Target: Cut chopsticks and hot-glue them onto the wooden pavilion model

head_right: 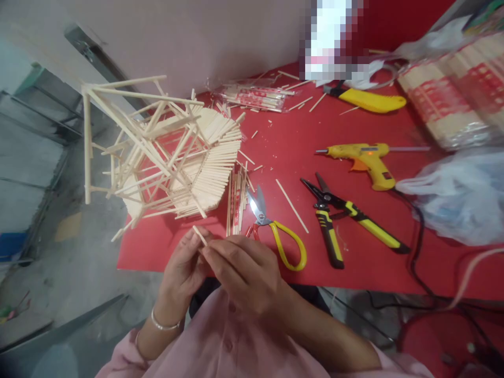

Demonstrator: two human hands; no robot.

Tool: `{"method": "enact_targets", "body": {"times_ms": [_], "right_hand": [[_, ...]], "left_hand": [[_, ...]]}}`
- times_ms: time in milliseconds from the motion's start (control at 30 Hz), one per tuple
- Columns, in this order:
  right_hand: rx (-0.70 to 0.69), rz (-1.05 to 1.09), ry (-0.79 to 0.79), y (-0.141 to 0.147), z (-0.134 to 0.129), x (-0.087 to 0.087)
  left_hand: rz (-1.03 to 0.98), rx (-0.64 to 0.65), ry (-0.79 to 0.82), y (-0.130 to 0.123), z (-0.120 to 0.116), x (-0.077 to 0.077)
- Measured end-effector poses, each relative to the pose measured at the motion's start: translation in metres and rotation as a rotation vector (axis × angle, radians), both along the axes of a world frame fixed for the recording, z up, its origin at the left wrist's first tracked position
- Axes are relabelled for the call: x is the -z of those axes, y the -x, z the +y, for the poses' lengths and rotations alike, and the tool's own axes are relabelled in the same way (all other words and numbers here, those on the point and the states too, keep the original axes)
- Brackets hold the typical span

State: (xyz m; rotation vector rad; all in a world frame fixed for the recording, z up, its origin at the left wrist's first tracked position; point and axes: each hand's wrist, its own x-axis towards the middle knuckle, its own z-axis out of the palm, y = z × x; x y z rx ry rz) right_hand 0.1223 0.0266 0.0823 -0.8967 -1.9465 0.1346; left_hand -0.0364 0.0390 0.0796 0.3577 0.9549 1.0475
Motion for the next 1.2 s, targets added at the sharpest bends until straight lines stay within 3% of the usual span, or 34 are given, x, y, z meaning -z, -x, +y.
{"method": "enact_targets", "body": {"times_ms": [267,567,1200], "right_hand": [[-0.019,-0.008,-0.021,0.013,0.014,-0.007],[-0.016,-0.01,-0.073,0.024,0.024,-0.003],[-0.045,0.006,-0.035,0.023,0.024,0.0]], "left_hand": [[0.081,-0.061,-0.016,0.006,0.011,-0.016],[-0.028,-0.068,0.033,0.015,0.03,-0.02],[-0.047,-0.058,0.019,0.02,0.032,-0.021]]}}
